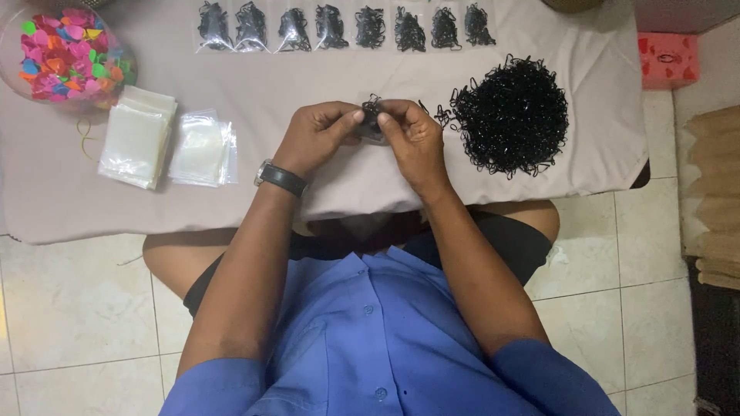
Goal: The person counts out small black hair ties and places them into small transparent plastic bags.
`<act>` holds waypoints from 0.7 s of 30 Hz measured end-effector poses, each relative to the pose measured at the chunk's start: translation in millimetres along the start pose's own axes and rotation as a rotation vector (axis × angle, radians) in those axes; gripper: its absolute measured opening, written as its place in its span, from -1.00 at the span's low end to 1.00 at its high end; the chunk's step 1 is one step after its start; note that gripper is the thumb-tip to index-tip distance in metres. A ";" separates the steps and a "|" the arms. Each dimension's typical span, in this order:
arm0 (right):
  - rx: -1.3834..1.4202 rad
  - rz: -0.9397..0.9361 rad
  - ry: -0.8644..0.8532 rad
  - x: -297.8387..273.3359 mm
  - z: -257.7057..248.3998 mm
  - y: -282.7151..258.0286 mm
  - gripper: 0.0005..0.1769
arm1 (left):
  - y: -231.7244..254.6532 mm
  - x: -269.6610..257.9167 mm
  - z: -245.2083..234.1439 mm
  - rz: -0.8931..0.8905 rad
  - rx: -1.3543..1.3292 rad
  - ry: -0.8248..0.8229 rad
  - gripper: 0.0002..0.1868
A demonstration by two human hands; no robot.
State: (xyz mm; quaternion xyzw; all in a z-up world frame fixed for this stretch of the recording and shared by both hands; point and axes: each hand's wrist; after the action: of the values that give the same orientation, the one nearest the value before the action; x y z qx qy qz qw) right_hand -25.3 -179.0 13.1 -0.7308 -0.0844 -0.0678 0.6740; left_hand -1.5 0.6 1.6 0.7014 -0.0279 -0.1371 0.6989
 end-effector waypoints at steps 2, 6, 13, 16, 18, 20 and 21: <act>0.008 -0.001 -0.005 1.1 -0.8 6.7 -0.80 | -3.2 2.3 -1.1 0.013 0.023 0.004 -0.83; 0.025 0.005 0.004 1.8 -1.4 13.4 -0.85 | 4.1 -0.3 0.0 0.027 0.030 0.014 -0.81; -0.010 0.010 -0.023 1.5 -3.6 8.0 -0.81 | -7.3 4.1 -3.1 0.045 0.090 -0.002 -0.88; -0.035 0.036 -0.045 3.4 -9.0 20.9 -0.85 | -5.6 4.3 -1.2 0.045 0.086 -0.006 -0.88; -0.043 0.023 -0.038 2.6 -10.1 23.6 -0.88 | -8.6 5.3 -1.3 0.044 0.091 -0.021 -0.83; -0.019 0.018 -0.037 2.6 -5.9 12.1 -0.88 | -9.4 5.4 -3.5 0.037 0.079 -0.025 -0.81; 0.004 0.013 -0.038 2.7 -4.0 6.2 -0.87 | -9.6 5.6 -4.5 0.030 0.066 -0.028 -0.80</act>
State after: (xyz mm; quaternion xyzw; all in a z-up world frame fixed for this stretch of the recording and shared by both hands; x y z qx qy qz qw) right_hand -21.2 -183.4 8.0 -0.7311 -0.0924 -0.0494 0.6742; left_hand 3.5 3.9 -8.8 0.7216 -0.0528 -0.1355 0.6768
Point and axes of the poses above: each hand's wrist, its own x-axis towards the middle knuckle, its own z-axis out of the palm, y = z × x, and after that the axes turned 4 degrees about -z, right-handed
